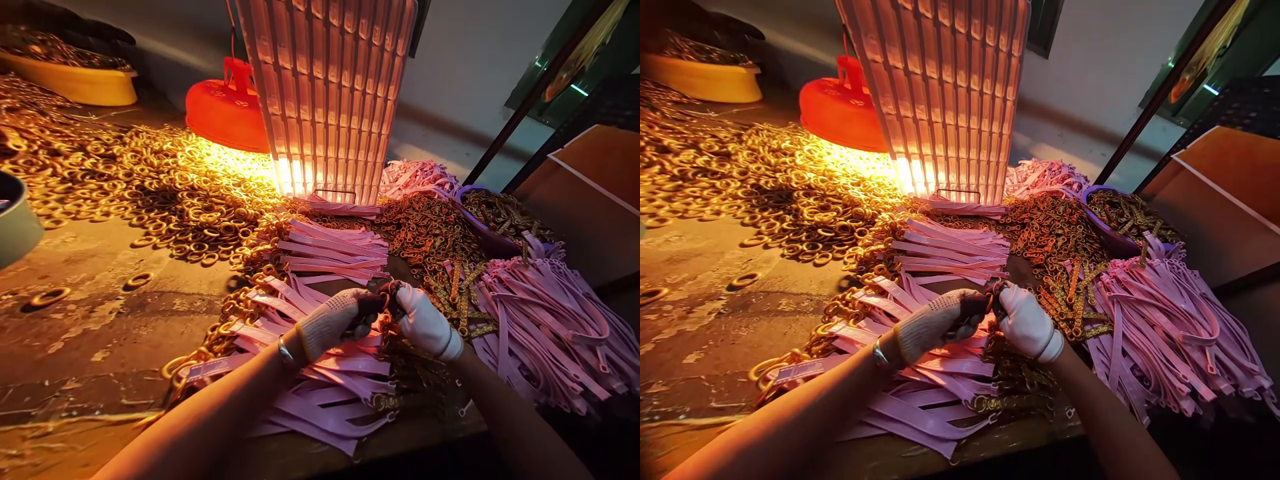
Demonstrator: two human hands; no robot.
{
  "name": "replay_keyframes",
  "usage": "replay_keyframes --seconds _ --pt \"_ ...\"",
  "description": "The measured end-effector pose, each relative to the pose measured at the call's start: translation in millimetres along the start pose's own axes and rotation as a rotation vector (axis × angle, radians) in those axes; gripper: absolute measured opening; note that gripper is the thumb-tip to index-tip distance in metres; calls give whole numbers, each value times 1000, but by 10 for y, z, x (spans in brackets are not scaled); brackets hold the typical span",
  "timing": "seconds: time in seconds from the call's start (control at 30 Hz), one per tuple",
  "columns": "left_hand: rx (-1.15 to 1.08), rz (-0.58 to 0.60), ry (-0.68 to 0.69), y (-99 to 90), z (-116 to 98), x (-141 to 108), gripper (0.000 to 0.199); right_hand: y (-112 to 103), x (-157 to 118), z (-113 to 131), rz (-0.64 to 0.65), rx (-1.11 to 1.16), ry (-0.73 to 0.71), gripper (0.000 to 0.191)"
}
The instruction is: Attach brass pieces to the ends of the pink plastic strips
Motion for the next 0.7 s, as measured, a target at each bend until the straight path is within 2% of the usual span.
replay_keyframes --seconds 0.13,0.23,0.3,0.43,0.53,0.6,0.7 --pt "140 -75 112 -84 -24 -1 40 40 -40 -85 138 -463 190 16" --pt "284 -76 188 -86 -84 -42 30 71 -14 -36 236 -593 216 14" --pt "222 -76 175 -97 -83 -49 24 120 -10 2 250 -605 216 11" --pt "-153 -121 55 -175 -3 17 24 197 -51 -47 67 -583 270 12" --pt "-247 -161 20 -281 23 81 28 307 -75 -257 -1 -420 346 15" --pt "-148 -194 40 -390 -8 96 30 336 -63 -415 -25 -320 380 17" --pt "274 -332 179 -595 -243 58 22 266 -82 -590 -126 -312 404 18"
Point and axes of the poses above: each hand's wrist, its own x-axis towards the middle knuckle, its own y-axis out of the palm, z = x × y, the point moved 9 cm from there along x, towards the middle knuckle
